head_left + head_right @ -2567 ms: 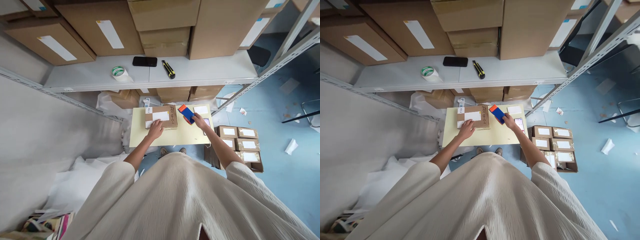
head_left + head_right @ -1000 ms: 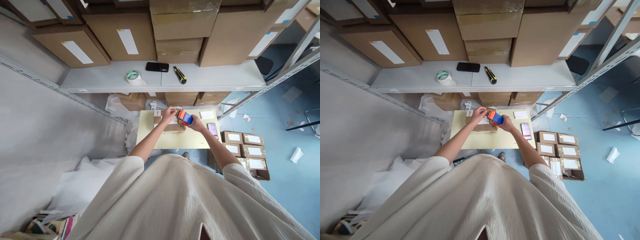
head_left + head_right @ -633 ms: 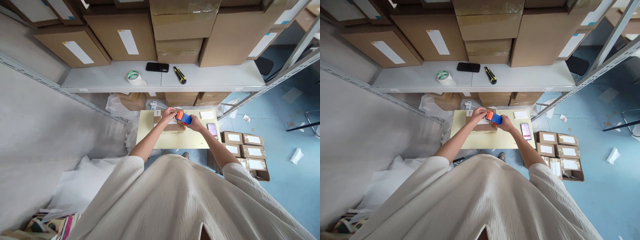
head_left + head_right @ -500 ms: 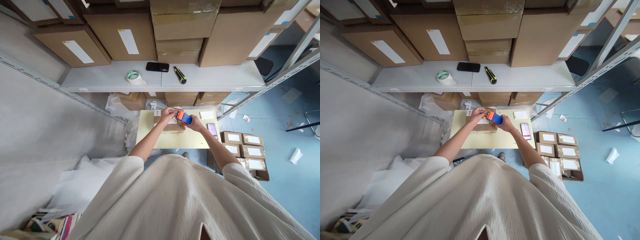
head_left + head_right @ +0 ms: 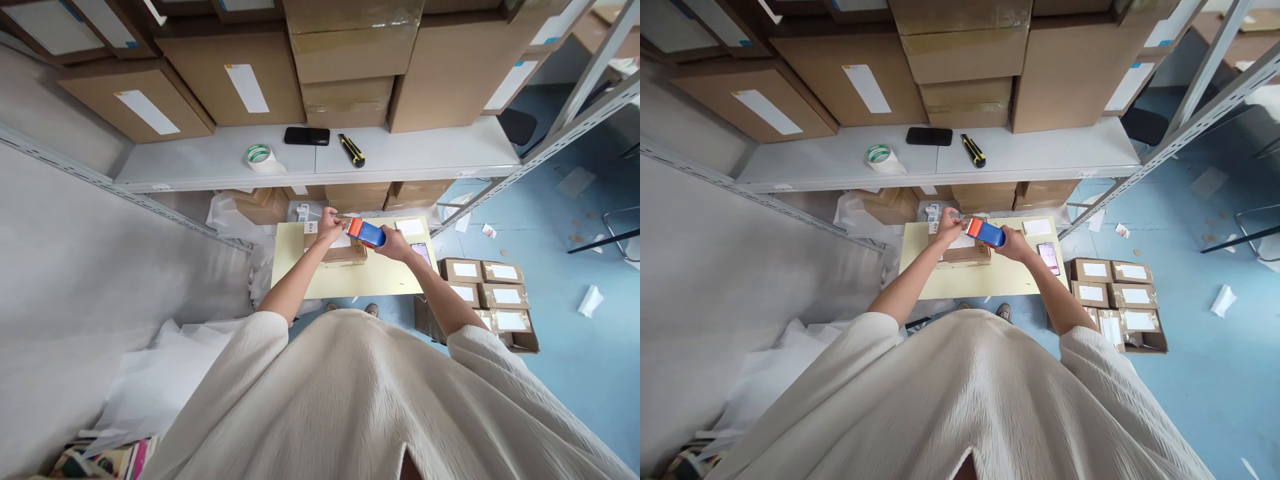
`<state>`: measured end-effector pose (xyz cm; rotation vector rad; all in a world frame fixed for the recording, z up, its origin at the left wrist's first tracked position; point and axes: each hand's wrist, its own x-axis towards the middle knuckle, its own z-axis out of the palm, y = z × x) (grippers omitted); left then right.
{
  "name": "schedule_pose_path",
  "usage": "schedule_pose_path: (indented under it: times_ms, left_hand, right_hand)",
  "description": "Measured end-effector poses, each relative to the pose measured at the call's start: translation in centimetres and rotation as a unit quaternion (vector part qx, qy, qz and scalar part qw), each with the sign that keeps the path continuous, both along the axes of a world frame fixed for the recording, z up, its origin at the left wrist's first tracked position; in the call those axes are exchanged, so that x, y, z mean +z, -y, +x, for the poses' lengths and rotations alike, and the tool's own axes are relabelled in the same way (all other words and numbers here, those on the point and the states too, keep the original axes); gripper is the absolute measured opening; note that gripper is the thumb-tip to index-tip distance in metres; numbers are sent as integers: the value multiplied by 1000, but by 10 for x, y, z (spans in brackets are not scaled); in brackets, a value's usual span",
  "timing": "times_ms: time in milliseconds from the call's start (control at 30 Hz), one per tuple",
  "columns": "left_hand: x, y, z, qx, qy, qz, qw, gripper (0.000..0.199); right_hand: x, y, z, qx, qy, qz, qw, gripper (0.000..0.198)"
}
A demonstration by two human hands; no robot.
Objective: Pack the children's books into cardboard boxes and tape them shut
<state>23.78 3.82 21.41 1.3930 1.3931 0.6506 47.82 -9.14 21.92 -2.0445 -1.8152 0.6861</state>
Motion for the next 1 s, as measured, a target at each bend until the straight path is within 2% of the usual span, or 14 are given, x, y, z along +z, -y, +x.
schedule_pose_path:
  times_ms: [100, 167, 267, 400, 533, 667, 867, 1000]
  left_hand:
    - [2, -7, 2, 6, -49, 13, 999, 50]
    - [2, -13, 2, -2, -74, 14, 997, 50]
    - [1, -20, 14, -49, -113, 23, 992, 45]
    - [-6, -21, 50, -121, -173, 55, 976, 41]
    - [-11, -26, 88, -207, -240, 68, 946, 47]
    - [-16, -36, 113, -288, -263, 91, 916, 57]
    - [-32, -45, 139, -322, -279, 60, 903, 47]
    - [-54, -49, 152, -354, -327, 38, 875, 45]
  right_hand:
    - [-6, 16, 14, -8, 17, -10, 1000, 47]
    - [-12, 33, 26, -40, 5, -27, 999, 47]
    - [-23, 61, 39, -99, -39, -55, 993, 53]
    - [-41, 92, 43, -162, -104, -93, 977, 59]
    - [-70, 112, 39, -207, -180, -126, 953, 52]
    - [-96, 121, 28, -237, -227, -143, 934, 44]
    - [-108, 127, 5, -283, -327, -174, 885, 39]
    - [-118, 131, -7, -300, -378, -209, 850, 36]
